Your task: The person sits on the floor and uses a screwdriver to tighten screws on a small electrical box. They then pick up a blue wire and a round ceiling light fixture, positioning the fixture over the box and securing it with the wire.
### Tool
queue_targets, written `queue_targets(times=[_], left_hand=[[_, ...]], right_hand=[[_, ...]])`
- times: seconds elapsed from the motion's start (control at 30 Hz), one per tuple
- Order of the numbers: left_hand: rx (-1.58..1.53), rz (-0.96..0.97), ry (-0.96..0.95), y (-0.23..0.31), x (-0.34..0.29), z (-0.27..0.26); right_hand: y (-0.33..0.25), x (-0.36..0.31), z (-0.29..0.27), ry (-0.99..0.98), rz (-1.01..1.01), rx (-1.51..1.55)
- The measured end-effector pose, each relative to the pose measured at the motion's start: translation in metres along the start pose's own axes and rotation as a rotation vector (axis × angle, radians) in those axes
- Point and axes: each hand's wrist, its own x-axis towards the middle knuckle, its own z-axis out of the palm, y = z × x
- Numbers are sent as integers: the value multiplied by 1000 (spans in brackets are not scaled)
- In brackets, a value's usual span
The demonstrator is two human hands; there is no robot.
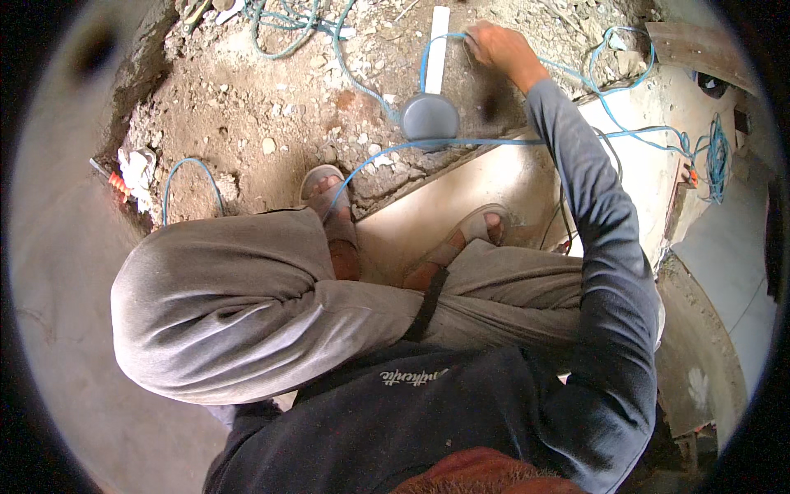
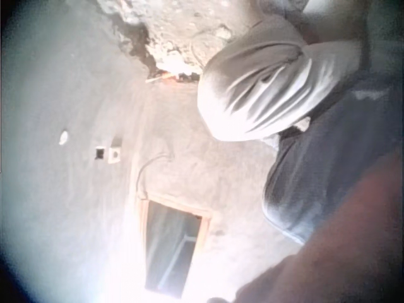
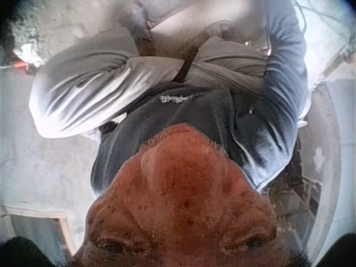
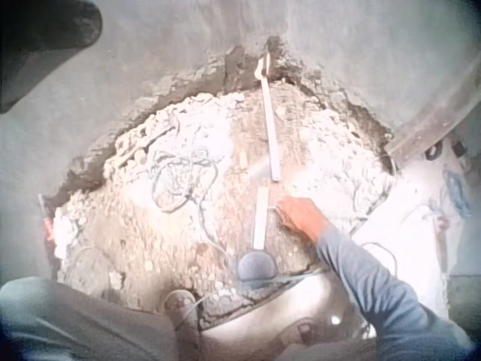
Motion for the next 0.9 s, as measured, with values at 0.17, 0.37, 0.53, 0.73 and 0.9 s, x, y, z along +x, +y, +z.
queue_targets(times=[0.17, 0.37, 0.53, 0.73, 0.9], left_hand=[[205, 166, 177, 49, 32, -95], [364, 612, -44, 81, 181, -18], [273, 934, -284, 74, 288, 151], [-79, 765, -468, 60, 311, 234], [-50, 830, -601, 51, 316, 255]], right_hand=[[-18, -39, -29, -197, 148, 217], [-30, -64, -35, -403, 215, 225], [-53, -64, -25, -231, 206, 156], [-91, -38, -8, -125, 242, 82], [-68, -72, 14, -331, 244, 127]])
